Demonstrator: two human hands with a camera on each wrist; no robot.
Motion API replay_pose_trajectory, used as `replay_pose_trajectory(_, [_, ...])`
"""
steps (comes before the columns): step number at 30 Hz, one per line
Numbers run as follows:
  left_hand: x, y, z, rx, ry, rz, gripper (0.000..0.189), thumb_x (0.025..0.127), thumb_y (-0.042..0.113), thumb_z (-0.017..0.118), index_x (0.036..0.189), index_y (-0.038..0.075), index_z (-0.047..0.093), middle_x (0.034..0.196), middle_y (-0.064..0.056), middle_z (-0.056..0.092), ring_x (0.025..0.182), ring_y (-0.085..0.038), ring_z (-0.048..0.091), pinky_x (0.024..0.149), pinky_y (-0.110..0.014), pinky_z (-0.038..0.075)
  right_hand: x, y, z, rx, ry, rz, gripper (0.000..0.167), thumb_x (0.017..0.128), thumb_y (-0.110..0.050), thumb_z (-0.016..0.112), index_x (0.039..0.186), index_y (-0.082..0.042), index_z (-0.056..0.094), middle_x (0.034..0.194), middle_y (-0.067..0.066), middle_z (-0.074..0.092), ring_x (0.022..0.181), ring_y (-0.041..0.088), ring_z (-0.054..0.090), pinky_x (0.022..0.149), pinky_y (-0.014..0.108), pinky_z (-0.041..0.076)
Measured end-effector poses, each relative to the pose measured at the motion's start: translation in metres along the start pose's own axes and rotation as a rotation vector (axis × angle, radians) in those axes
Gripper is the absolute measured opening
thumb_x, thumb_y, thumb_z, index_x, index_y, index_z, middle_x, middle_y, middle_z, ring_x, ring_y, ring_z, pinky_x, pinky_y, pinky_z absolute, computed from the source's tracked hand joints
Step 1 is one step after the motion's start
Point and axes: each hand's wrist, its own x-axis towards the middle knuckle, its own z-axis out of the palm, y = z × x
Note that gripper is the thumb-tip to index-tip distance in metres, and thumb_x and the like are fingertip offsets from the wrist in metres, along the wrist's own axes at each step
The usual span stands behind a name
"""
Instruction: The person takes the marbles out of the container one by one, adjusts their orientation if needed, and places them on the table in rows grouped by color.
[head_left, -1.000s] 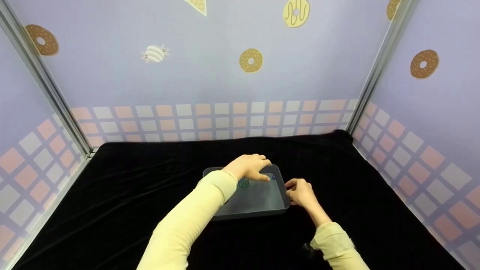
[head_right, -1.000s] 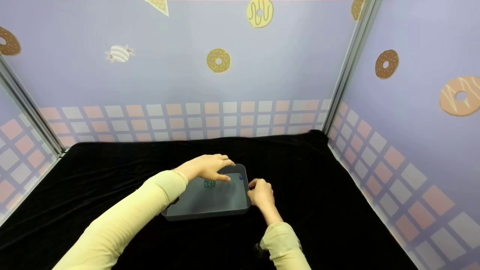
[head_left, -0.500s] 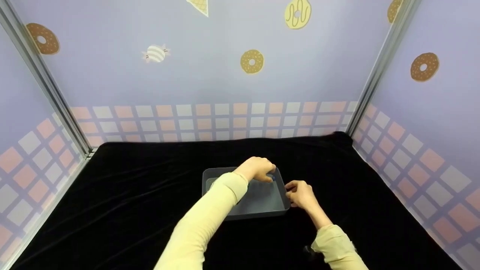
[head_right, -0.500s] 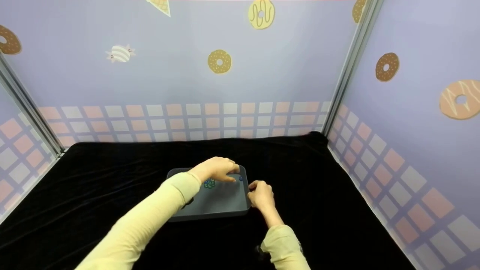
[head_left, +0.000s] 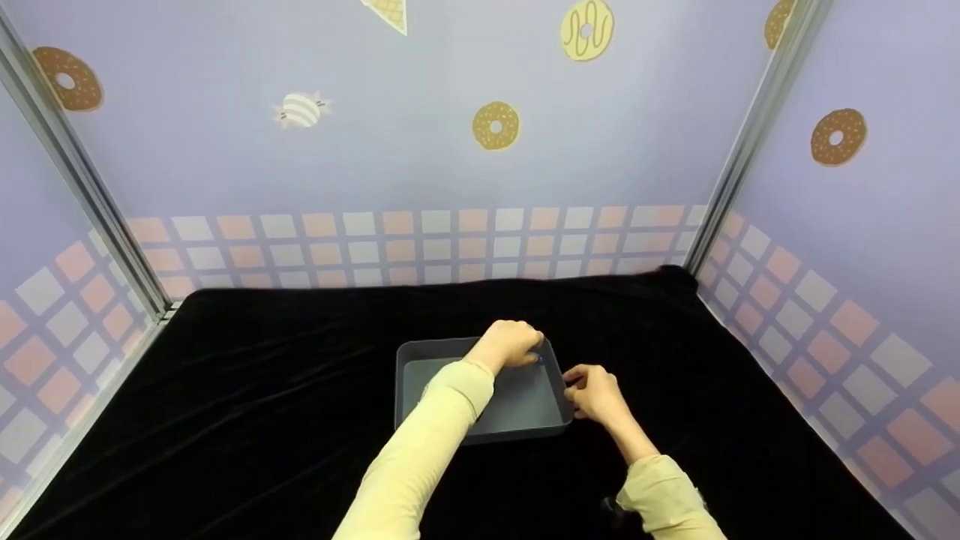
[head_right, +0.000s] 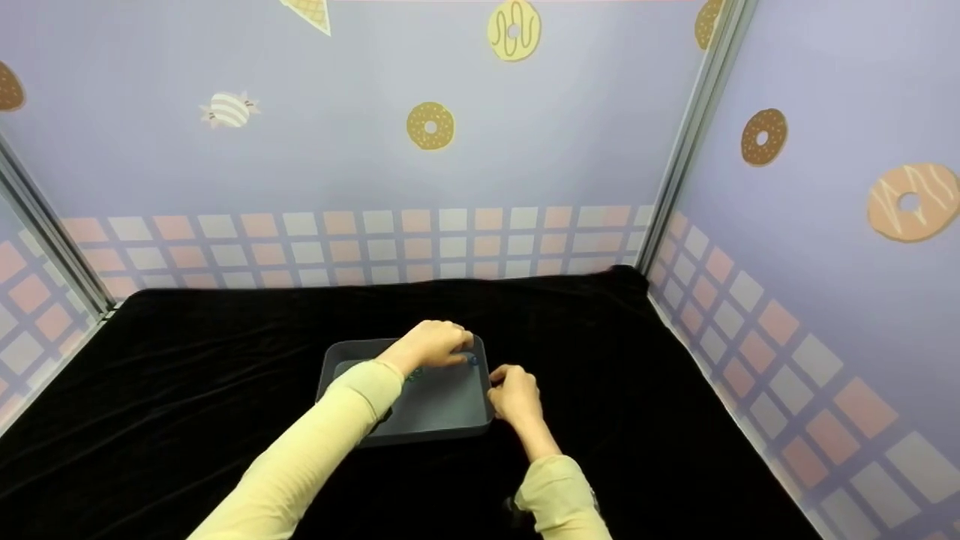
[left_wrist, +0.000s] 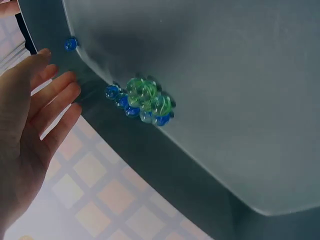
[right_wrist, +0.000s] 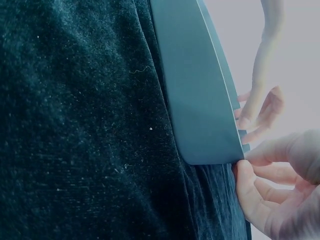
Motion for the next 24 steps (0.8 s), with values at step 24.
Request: replay_pose_trajectory(24, [0.024,0.012,0.017,0.034,0.114,-0.093,0.011,0.084,0.033,0.077,0.085,0.022,0.078,0.089,0.002,0.077,0.078,-0.018,0.072,0.068,-0.034,0.060,-0.001,0.003,0.000,0.024,0.002,-0.011,0.025,0.081,0.007,0.063,0.105,0.002,0.071,0.079,0.016,0.070,0.059,0.018,0.067,0.051,0.030,0.058])
